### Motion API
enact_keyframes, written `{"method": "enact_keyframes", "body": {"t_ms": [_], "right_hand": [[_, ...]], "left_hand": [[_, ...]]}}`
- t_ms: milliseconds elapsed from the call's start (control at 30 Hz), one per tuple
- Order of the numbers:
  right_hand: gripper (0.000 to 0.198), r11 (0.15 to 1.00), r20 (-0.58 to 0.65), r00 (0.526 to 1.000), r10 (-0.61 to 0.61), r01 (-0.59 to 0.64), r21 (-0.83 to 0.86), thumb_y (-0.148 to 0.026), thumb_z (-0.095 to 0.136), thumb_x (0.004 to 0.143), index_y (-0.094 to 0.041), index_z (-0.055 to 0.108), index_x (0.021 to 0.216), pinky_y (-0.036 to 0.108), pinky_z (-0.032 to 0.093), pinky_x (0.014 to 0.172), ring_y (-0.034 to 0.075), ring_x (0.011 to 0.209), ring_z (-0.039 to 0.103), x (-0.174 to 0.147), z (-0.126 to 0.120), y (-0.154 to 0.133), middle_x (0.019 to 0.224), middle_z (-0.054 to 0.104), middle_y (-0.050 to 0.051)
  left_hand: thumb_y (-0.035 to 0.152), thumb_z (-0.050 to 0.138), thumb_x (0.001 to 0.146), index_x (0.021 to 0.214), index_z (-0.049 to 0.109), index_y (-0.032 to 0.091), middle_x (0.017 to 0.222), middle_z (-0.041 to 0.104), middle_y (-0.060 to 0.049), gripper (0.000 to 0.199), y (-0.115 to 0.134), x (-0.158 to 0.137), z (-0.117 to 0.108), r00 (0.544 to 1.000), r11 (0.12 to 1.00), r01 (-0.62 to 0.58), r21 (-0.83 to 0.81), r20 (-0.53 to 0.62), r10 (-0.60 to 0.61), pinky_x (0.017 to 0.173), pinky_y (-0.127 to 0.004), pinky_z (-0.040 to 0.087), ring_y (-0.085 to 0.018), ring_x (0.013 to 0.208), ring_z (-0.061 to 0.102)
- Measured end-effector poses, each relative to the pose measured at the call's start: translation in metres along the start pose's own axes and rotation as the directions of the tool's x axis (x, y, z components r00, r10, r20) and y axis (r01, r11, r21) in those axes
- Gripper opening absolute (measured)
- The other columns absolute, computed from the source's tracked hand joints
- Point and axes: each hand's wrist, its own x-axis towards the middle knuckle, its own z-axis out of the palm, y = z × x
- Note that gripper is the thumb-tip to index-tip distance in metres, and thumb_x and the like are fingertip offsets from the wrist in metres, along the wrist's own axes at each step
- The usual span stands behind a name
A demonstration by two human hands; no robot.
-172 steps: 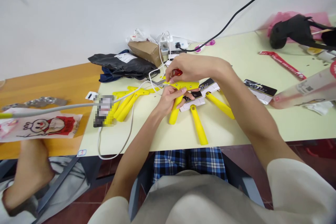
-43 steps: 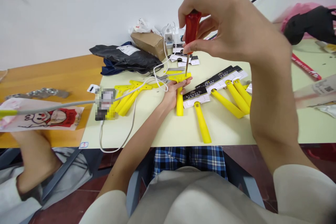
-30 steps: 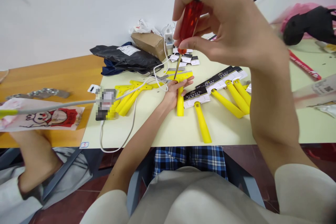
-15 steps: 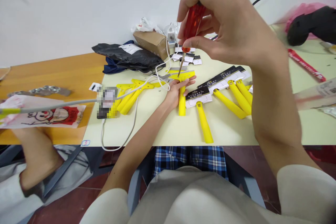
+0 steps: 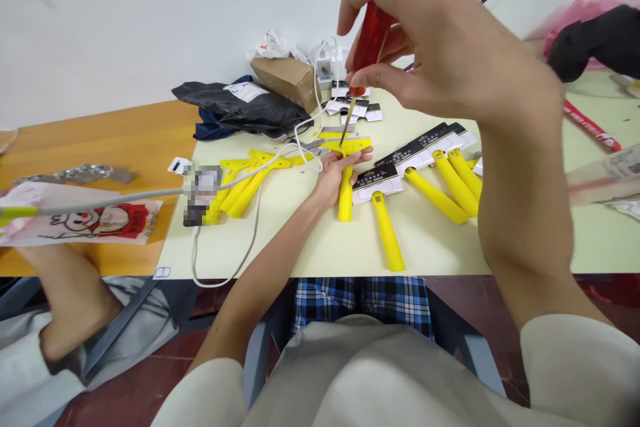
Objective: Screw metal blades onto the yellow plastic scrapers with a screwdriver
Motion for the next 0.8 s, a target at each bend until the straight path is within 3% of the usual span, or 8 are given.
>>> {"method": "enact_keyframes", "body": {"t_ms": [100,200,267,367,467,567,667,800], "right_hand": [[0.032,0.97,-0.03,0.996,-0.081,0.072,-0.233,-0.043,0.077,0.092,-0.031,0.062,0.118,0.039,0.062,0.084,0.021,0.088,0.072,0.001,0.002,0.004,0.097,0.07,-0.003],[0.032,0.953,-0.072,0.995,-0.062,0.038,-0.3,-0.053,0.071,0.094,-0.032,0.058,0.115,0.04,0.06,0.079,0.022,0.086,0.071,0.0,0.003,0.004,0.094,0.068,-0.002],[0.033,0.952,-0.029,0.999,-0.046,0.035,-0.304,-0.045,0.068,0.096,-0.035,0.054,0.124,0.041,0.06,0.087,0.023,0.093,0.071,-0.001,0.001,0.0,0.108,0.07,-0.001],[0.037,0.983,0.06,0.997,-0.042,0.052,-0.177,-0.03,0.066,0.097,-0.037,0.054,0.132,0.039,0.06,0.093,0.022,0.103,0.071,-0.003,-0.002,-0.009,0.125,0.07,-0.002],[0.033,0.992,0.028,0.997,-0.072,0.075,-0.101,-0.027,0.07,0.097,-0.03,0.061,0.128,0.038,0.062,0.094,0.021,0.101,0.072,-0.002,-0.001,-0.013,0.107,0.07,-0.002],[0.026,0.979,-0.036,0.996,-0.082,0.074,-0.188,-0.032,0.074,0.094,-0.032,0.062,0.117,0.036,0.061,0.09,0.019,0.091,0.071,0.0,0.003,-0.007,0.095,0.067,-0.003],[0.028,0.969,-0.026,0.993,-0.112,0.103,-0.224,-0.035,0.068,0.096,-0.033,0.055,0.121,0.037,0.057,0.089,0.019,0.089,0.068,0.001,0.006,0.001,0.102,0.067,-0.003],[0.042,0.988,0.063,0.988,-0.142,0.146,-0.056,-0.019,0.063,0.094,-0.028,0.052,0.133,0.037,0.06,0.09,0.02,0.104,0.069,-0.001,0.006,0.0,0.116,0.068,0.001]], "left_hand": [[0.021,0.086,0.083,0.097,0.079,0.012,0.136,0.078,-0.019,0.018,0.001,-0.001,0.001,0.999,1.0,0.015,-0.013,-0.028,-0.015,0.046,-0.019,0.039,-0.027,0.123,0.076],[0.022,0.087,0.082,0.096,0.079,0.013,0.135,0.078,-0.018,0.019,0.001,0.0,0.001,0.999,1.0,0.015,-0.001,-0.033,-0.015,0.045,-0.019,0.039,-0.029,0.125,0.075],[0.024,0.086,0.083,0.095,0.078,0.014,0.136,0.078,-0.019,0.018,0.0,0.0,0.0,1.0,1.0,0.003,0.022,-0.023,-0.002,0.045,-0.02,0.039,-0.029,0.125,0.075],[0.026,0.086,0.084,0.092,0.078,0.014,0.136,0.078,-0.019,0.017,-0.001,0.0,0.0,1.0,0.998,-0.014,0.054,-0.007,0.014,0.045,-0.021,0.039,-0.03,0.123,0.075],[0.027,0.088,0.081,0.087,0.075,0.015,0.133,0.079,-0.019,0.019,-0.001,-0.001,0.002,1.0,0.998,-0.014,0.058,-0.002,0.015,0.045,-0.021,0.038,-0.029,0.118,0.077],[0.026,0.089,0.079,0.086,0.073,0.015,0.131,0.079,-0.02,0.02,0.0,-0.002,0.003,1.0,0.998,-0.018,0.062,0.002,0.018,0.045,-0.021,0.036,-0.029,0.115,0.078],[0.026,0.087,0.081,0.09,0.074,0.015,0.133,0.079,-0.019,0.019,0.001,-0.002,0.003,1.0,0.997,-0.028,0.073,-0.002,0.028,0.044,-0.02,0.036,-0.028,0.116,0.077],[0.025,0.085,0.084,0.096,0.074,0.016,0.131,0.08,-0.017,0.018,0.0,-0.001,0.001,0.999,0.998,-0.051,0.046,-0.017,0.052,0.046,-0.019,0.038,-0.026,0.116,0.076]]}}
